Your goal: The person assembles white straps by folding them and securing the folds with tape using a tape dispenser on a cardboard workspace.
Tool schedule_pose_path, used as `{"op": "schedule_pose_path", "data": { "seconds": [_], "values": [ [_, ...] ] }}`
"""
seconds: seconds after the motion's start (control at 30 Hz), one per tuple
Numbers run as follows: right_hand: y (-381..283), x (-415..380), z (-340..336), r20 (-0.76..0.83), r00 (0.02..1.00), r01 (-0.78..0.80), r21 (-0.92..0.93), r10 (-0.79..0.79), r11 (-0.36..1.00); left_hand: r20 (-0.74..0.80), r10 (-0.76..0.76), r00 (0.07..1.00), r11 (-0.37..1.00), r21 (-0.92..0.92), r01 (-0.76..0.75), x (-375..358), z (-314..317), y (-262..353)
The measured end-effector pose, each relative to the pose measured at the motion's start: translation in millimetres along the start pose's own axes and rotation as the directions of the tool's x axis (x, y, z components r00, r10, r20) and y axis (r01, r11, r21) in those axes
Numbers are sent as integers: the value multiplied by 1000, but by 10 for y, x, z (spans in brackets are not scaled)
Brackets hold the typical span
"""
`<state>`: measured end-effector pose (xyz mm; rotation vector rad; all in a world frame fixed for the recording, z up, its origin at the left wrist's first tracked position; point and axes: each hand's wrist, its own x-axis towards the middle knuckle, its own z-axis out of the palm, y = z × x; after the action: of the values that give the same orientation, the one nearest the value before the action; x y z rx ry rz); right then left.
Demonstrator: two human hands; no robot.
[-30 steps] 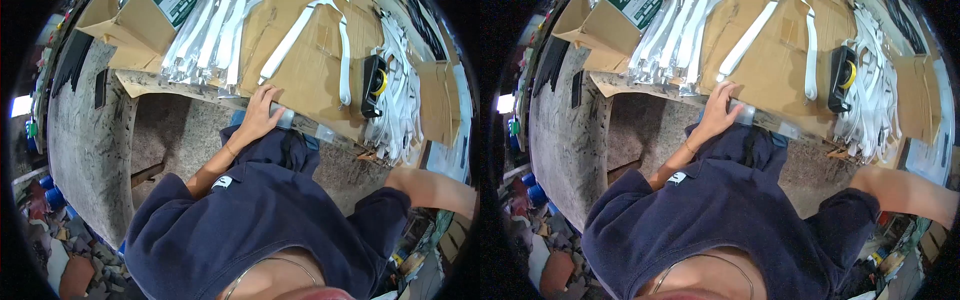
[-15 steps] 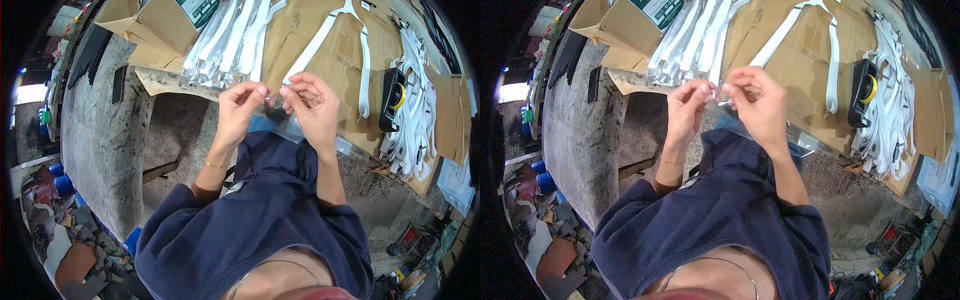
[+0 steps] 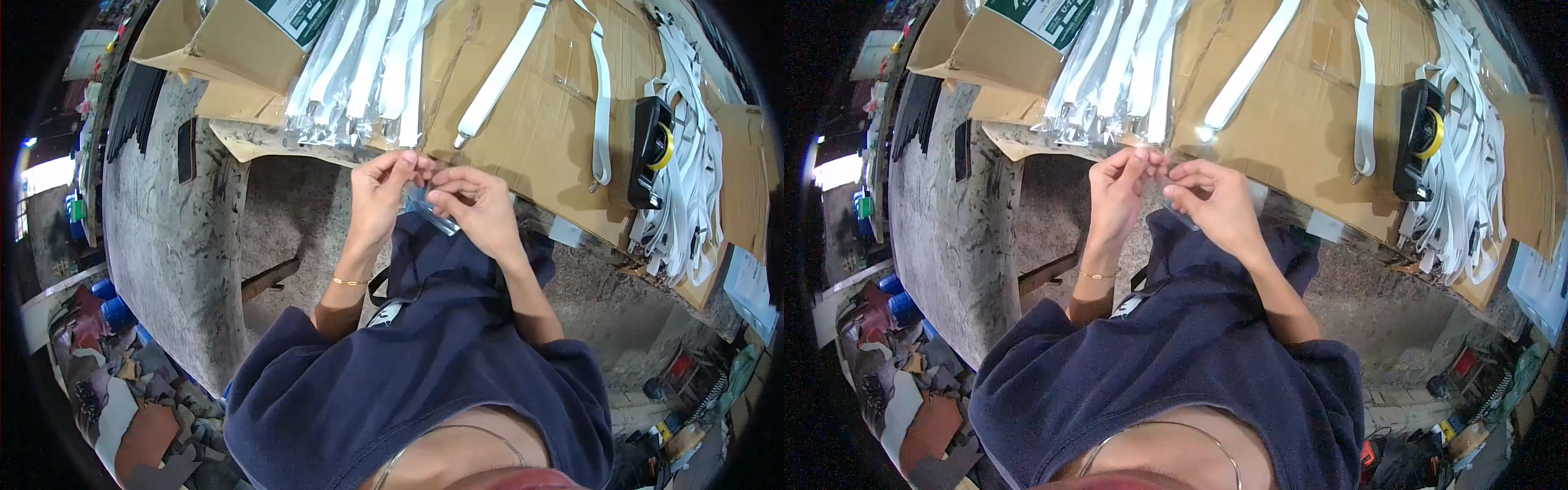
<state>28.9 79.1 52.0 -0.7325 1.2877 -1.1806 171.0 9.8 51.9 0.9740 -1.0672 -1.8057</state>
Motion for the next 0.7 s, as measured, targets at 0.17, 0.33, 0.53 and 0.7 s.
{"op": "schedule_pose_path", "data": {
  "seconds": [0.17,0.33,0.53,0.7],
  "values": [
    [158,16,17,142,990,-22,11,20,1000,-125,70,990,982,181,-47,-1,-104,21],
    [187,54,38,162,987,5,45,-12,999,-77,100,992,995,18,-99,45,-179,-19],
    [237,78,-61,168,985,-21,-78,34,997,1,26,1000,999,45,-26,82,-129,52],
    [218,33,-97,179,983,-29,-65,40,997,-57,31,998,984,178,-21,70,-117,57]
  ]
}}
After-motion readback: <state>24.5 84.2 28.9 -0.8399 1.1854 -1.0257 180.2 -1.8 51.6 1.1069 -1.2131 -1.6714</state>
